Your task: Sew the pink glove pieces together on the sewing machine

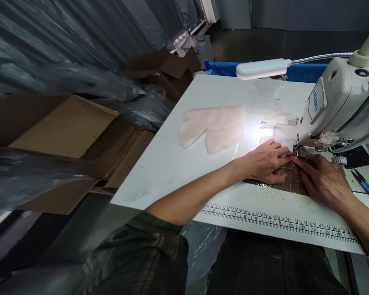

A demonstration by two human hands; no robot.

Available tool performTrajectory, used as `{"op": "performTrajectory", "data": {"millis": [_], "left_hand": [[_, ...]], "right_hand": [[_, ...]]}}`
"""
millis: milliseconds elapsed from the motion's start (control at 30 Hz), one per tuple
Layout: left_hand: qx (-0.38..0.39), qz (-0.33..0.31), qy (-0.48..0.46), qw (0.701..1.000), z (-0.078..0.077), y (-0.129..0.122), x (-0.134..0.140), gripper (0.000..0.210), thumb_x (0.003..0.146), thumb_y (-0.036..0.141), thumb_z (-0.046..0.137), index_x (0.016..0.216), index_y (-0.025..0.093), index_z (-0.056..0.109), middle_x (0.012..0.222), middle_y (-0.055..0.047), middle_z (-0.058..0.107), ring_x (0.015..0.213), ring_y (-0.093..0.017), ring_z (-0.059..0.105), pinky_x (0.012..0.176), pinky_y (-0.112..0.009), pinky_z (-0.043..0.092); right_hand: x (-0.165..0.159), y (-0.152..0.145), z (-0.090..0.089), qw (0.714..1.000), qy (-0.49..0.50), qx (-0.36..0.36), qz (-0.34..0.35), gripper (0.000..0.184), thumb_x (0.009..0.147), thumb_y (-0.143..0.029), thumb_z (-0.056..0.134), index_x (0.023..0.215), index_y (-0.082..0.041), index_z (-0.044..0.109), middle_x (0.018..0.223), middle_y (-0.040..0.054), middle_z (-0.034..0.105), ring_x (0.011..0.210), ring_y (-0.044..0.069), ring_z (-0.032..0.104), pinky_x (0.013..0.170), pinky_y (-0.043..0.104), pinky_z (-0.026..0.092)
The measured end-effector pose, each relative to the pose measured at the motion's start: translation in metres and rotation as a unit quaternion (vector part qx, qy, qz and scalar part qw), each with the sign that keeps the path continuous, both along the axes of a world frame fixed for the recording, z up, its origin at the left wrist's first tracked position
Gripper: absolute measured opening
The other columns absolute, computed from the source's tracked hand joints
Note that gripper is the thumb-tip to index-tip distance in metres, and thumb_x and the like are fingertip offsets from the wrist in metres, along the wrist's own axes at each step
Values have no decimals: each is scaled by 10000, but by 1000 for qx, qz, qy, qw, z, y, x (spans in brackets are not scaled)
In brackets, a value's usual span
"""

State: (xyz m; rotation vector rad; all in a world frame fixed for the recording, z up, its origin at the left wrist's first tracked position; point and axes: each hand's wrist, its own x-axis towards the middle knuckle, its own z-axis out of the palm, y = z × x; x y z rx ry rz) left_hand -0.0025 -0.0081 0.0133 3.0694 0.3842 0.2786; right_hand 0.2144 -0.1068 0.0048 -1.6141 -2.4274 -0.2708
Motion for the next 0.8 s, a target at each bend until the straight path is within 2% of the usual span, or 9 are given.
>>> {"op": "performTrajectory", "data": {"millis": [233, 433, 567, 733, 800], "left_hand": [[2, 7, 15, 1000, 5, 1, 0, 453, 954, 458, 453, 1187, 132, 665, 1265, -132, 634, 920, -238, 571, 860, -397, 411], [-8, 17, 18, 1000, 5, 3, 1, 476, 943, 481, 469, 1225, 141, 646, 1274, -132, 623, 930, -242, 558, 864, -406, 391], [-11, 25, 17, 999, 3, 5, 1, 501, 938, 492, 477, 1248, 132, 636, 1277, -139, 615, 941, -246, 547, 860, -410, 389], [-11, 28, 22, 999, 4, 7, 0, 535, 937, 521, 482, 1285, 136, 617, 1259, -136, 616, 943, -246, 550, 855, -403, 387], [-12, 32, 23, 999, 4, 8, 0, 559, 939, 542, 475, 1294, 132, 610, 1261, -140, 616, 949, -252, 553, 852, -405, 388]], "right_hand": [[-2, 1, 2, 1000, 2, -11, -14, 430, 1012, -330, 352, 1250, -245, 700, 1003, 132, 675, 717, 206, 634, 589, 349, 491], [5, 1, 3, 996, 69, -52, 2, 417, 999, -331, 398, 1282, -240, 690, 1039, 139, 694, 780, 239, 679, 667, 405, 563], [14, 1, 15, 978, 167, -127, 18, 417, 991, -339, 400, 1254, -212, 698, 1032, 125, 724, 865, 245, 713, 743, 388, 594], [25, 5, 35, 941, 256, -222, -11, 414, 972, -394, 429, 1227, -191, 685, 1195, 121, 729, 1057, 257, 706, 937, 414, 571], [29, 9, 34, 940, 255, -224, -20, 420, 975, -431, 425, 1175, -185, 701, 1136, 123, 750, 1052, 263, 706, 910, 406, 581]]}}
